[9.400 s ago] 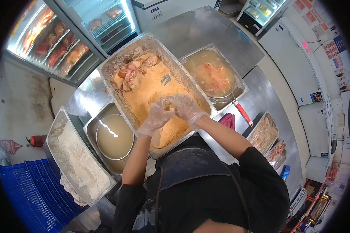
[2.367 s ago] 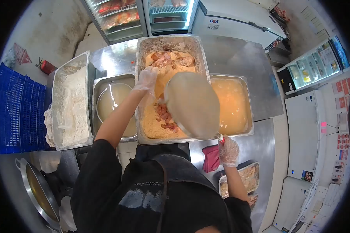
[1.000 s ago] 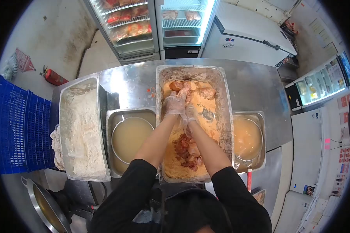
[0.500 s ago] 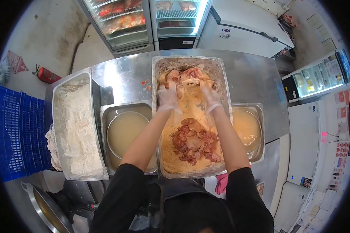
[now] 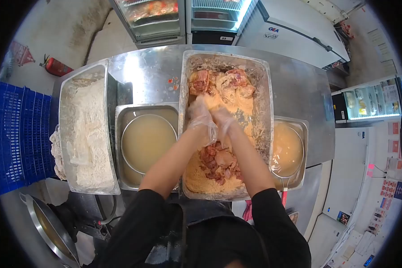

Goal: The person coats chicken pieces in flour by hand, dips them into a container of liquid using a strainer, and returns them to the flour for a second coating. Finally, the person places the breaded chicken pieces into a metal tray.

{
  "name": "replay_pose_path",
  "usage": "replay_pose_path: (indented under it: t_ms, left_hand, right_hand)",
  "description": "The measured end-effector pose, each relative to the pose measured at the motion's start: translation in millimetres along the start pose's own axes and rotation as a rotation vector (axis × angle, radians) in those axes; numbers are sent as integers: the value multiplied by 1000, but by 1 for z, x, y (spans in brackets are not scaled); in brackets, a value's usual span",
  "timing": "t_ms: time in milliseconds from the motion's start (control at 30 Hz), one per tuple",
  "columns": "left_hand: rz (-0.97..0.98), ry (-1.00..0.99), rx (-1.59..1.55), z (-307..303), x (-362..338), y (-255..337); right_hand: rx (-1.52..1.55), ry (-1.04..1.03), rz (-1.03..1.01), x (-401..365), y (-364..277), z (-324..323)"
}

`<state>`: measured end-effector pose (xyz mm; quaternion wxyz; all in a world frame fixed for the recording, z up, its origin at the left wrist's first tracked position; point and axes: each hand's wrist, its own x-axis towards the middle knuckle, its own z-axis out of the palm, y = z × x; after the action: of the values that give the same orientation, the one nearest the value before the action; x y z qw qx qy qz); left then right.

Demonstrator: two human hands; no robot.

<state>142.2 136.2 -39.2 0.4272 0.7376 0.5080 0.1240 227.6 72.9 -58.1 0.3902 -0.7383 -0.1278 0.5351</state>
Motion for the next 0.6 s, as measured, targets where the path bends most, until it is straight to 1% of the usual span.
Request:
replay_pose_path:
  t_ms: [33,67,100,133,167,200,267,300,333,367,400,433,500,533,567,600]
  left_hand:
    - [12,137,-246,-13,-4,8]
    - [22,274,-489,-17,-6,10]
    - [14,270,-488,-17,-1,11]
    - [39,364,-308,-18,12,15]
    - [68,457,-129,-19,27,21]
    - [74,459,-133,-21,42,19]
    - [267,215,61,-20,70,10]
    - [282,216,59,-16,80,14]
    - [346,-102,628,-12,89,20]
    - [384,-427,1204,-10,99,25]
    - [397,-411,1222,1,106,20]
    - [271,-349,1118,19,113,9]
    - [150,-252,1032,27,126,8]
    - [20,-5,511,29,122,5]
    - [-97,215,-18,31,119,2]
    - [-94,8,-50,8,104,20]
  right_hand:
    - [153,64,-44,-23,-23,-4]
    - [195,101,-166,-27,-35,-21]
    - [168,111,-325,-9,-26,-43]
    - [138,122,-493,10,-17,-61]
    - [135,124,-499,14,-14,-69]
    - [45,274,-390,13,-10,-77]
    - [-124,577,-161,12,0,-89]
    - [-203,728,-44,17,0,-94]
    - [-194,735,-52,27,-2,-89]
    - [315,767,-170,41,-5,-74]
    - [832,763,-288,52,-12,-66]
    - [850,753,-312,56,-25,-68]
    - [1187,168,-280,62,-51,-75]
    - [1056,87,-425,71,-53,-76]
    - [1085,92,-425,79,-52,-77]
    - [818,48,-269,72,-57,-82]
